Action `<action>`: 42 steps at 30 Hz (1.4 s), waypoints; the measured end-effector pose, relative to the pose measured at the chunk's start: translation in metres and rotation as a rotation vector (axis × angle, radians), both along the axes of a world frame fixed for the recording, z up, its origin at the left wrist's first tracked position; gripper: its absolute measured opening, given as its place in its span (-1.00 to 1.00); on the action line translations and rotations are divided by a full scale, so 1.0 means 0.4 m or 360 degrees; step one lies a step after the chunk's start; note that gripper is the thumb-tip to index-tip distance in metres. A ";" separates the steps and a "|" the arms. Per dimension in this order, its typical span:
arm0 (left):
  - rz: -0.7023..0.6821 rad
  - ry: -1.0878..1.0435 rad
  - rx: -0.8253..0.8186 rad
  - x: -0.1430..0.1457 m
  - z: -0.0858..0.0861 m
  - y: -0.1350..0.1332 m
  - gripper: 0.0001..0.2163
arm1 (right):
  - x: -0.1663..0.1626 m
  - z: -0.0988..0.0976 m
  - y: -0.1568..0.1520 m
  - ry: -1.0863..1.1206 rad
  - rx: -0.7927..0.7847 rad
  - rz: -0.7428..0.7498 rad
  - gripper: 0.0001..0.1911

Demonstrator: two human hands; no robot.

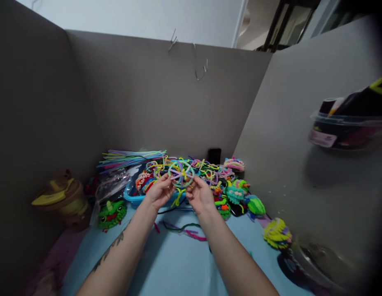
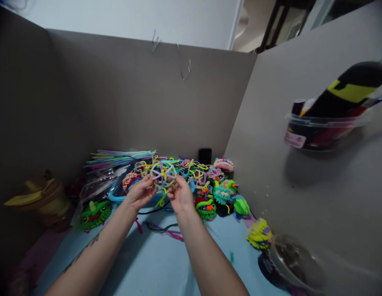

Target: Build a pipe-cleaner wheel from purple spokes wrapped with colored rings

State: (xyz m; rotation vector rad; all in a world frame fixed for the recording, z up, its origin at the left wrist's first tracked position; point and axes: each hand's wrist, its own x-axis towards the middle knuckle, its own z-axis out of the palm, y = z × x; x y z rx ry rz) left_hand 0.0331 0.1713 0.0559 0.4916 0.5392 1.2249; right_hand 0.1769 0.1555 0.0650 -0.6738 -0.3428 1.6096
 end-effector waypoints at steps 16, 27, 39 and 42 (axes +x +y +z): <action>-0.0284 0.0237 0.0179 -0.037 -0.012 0.014 -0.82 | 0.092 0.023 0.006 -0.0243 0.0325 0.0633 -0.85; -0.0281 0.0347 0.0174 -0.062 0.010 0.010 -0.85 | 0.084 0.018 0.010 -0.0272 0.0302 0.0629 -0.81; -0.0209 0.0211 0.0103 -0.050 0.020 0.005 -0.83 | 0.067 0.004 0.021 -0.0196 0.0180 0.0524 -0.86; -0.0089 0.0087 -0.0016 -0.042 0.018 0.006 -0.81 | 0.069 0.000 0.024 -0.0133 0.0117 0.0386 -0.89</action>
